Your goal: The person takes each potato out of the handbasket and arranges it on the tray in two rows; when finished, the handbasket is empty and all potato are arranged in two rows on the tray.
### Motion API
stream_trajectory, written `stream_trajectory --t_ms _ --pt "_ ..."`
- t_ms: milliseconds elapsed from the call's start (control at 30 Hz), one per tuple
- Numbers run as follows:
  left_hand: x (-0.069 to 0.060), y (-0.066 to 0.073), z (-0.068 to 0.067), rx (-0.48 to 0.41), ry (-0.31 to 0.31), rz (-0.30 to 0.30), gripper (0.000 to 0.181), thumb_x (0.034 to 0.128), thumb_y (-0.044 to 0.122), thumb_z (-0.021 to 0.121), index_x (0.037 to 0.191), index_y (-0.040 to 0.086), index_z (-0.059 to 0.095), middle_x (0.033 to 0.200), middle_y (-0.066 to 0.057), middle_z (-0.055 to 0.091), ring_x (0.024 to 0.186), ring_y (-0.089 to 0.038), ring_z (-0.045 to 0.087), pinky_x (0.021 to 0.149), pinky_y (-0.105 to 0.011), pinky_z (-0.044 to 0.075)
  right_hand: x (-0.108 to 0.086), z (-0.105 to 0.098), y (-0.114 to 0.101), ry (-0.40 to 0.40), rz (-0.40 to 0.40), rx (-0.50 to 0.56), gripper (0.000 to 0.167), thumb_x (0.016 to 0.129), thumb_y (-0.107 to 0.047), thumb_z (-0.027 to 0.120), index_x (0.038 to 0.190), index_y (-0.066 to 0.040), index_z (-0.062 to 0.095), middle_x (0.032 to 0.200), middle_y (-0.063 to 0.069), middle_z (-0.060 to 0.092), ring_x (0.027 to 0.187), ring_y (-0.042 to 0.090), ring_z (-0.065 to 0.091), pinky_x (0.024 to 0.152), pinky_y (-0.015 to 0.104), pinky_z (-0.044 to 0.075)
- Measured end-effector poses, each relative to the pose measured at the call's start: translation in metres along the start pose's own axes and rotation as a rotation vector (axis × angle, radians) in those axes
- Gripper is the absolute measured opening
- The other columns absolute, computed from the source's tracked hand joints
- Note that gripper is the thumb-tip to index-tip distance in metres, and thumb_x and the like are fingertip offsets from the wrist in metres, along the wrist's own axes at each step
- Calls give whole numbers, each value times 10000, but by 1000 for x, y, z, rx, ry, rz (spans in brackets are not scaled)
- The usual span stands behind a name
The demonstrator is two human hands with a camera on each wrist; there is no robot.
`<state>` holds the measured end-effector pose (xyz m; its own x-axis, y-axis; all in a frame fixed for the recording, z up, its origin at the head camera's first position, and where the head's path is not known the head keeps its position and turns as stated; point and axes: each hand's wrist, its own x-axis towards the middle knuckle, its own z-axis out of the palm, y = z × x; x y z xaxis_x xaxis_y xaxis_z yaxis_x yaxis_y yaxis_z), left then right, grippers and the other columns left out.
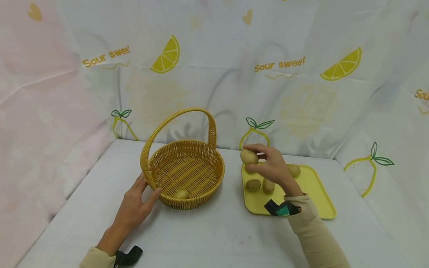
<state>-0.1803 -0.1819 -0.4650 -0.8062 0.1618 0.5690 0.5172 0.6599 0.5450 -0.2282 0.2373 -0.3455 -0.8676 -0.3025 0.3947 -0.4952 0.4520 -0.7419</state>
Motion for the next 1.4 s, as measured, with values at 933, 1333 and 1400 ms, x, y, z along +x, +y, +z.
stream_trajectory --t_ms 933,1333,1400 --pt "2 0 1 -14 -9 -7 653 1009 217 718 1567 17 443 1632 -159 369 1450 -380 399 1175 -479 333 -54 -35 47 61 170 -62 545 855 -66 858 1361 9 671 1345 186 650 1154 357 639 968 486 535" --pt "0 -2 1 -19 -6 -4 658 1013 217 715 1583 51 432 1631 -168 368 1474 -366 364 1193 -409 309 -76 -40 70 85 133 -160 501 891 -64 818 1351 48 656 1306 227 641 1097 366 639 880 273 554" --pt "0 -2 1 -20 -7 -5 659 1015 219 713 1585 51 429 1631 -172 367 1476 -365 360 1194 -414 307 -78 -40 73 94 136 -173 500 880 -39 816 1344 58 658 1287 232 640 1080 370 638 873 277 558"
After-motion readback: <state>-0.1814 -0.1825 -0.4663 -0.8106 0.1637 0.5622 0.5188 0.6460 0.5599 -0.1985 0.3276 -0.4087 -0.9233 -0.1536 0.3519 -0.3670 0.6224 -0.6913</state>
